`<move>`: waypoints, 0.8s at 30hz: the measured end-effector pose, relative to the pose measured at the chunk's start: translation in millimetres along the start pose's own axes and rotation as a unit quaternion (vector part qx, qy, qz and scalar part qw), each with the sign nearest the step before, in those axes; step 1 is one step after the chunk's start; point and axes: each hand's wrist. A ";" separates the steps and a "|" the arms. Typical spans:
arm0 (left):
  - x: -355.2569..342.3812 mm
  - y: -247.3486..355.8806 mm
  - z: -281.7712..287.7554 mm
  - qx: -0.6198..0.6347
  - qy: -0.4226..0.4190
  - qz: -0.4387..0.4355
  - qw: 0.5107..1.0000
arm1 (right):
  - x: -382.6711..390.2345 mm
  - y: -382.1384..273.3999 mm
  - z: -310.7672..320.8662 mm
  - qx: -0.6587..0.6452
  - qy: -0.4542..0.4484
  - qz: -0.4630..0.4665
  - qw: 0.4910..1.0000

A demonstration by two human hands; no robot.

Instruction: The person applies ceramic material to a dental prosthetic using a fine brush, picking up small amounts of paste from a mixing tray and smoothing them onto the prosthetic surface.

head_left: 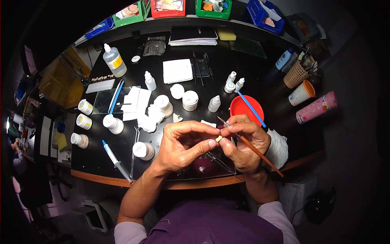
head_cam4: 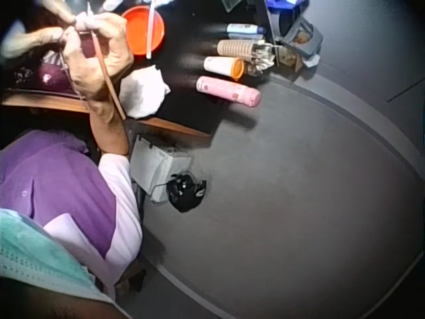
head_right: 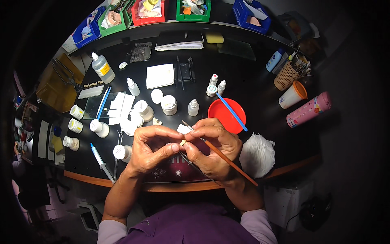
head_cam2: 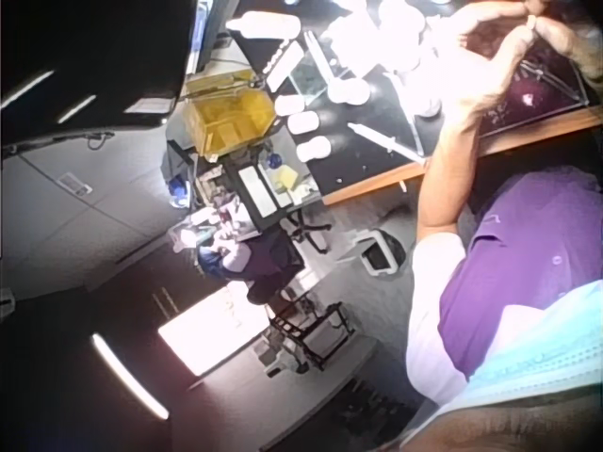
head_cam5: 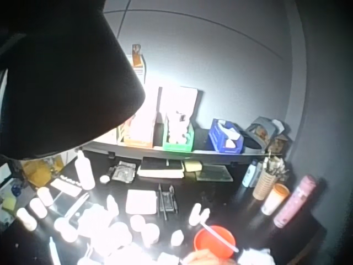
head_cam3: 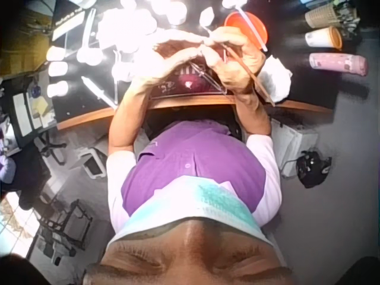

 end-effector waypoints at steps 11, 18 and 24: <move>-1.5 0.8 5.0 -0.067 -0.013 -0.016 0.998 | 0.9 -0.8 0.8 -0.065 0.007 -0.059 0.996; -0.8 1.6 4.0 -0.070 -0.013 0.006 0.997 | 1.2 -1.4 2.8 -0.051 0.007 -0.057 0.997; -0.9 2.8 3.9 -0.071 -0.011 0.012 0.997 | 0.1 -0.2 2.0 -0.028 0.007 -0.047 0.998</move>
Point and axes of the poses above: each hand's wrist, its own x-axis away from the middle knuckle, its own z-axis out of the back of the hand, y = z × x
